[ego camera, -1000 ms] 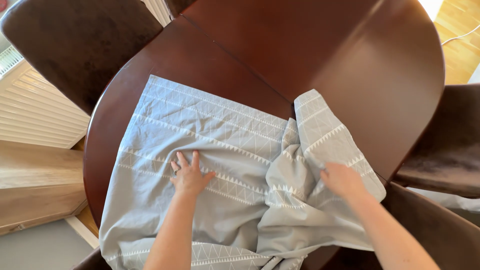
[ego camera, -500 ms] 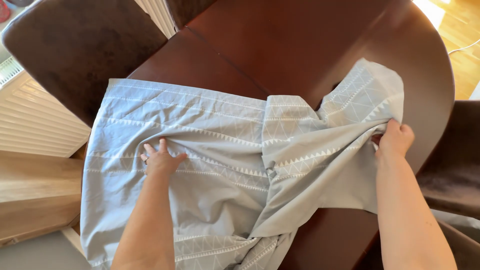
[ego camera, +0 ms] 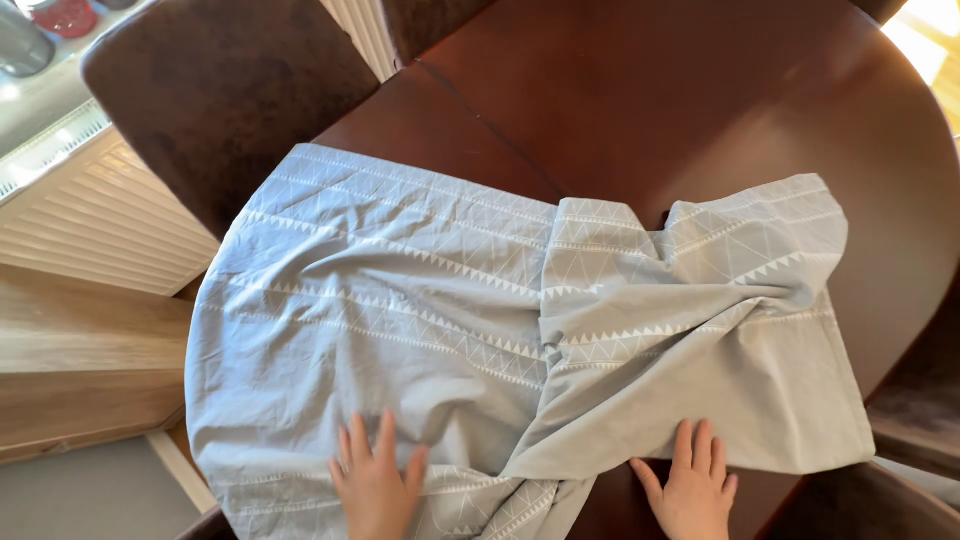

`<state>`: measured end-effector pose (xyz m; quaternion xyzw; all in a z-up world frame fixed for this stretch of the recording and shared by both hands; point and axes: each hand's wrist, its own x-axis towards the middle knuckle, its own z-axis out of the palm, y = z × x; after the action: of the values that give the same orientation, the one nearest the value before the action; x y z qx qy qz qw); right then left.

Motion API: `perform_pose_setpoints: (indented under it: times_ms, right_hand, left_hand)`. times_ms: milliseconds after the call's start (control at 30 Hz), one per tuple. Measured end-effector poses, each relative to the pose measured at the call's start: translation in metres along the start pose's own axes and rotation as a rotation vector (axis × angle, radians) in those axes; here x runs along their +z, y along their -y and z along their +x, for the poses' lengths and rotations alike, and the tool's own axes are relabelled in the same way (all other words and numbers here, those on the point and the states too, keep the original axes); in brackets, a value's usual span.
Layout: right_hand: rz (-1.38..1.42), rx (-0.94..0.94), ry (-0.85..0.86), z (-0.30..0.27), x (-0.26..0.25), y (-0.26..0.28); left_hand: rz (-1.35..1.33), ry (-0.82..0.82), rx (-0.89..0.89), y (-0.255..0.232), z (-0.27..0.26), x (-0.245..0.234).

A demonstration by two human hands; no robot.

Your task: Retrieving a tablecloth from a drawer and spreading it over a dining table

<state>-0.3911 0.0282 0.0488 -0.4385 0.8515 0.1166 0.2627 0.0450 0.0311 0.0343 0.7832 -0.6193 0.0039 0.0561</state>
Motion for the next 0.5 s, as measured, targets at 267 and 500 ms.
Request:
perform_pose_setpoints:
  times_ms: [267, 500]
  right_hand:
    - [-0.188, -0.299, -0.364, 0.116, -0.045, 0.015]
    - [-0.010, -0.040, -0.053, 0.180, -0.135, 0.086]
  left_hand:
    - [-0.019, 0.260, -0.142, -0.057, -0.021, 0.016]
    - [-0.249, 0.541, -0.227, -0.124, 0.093, -0.022]
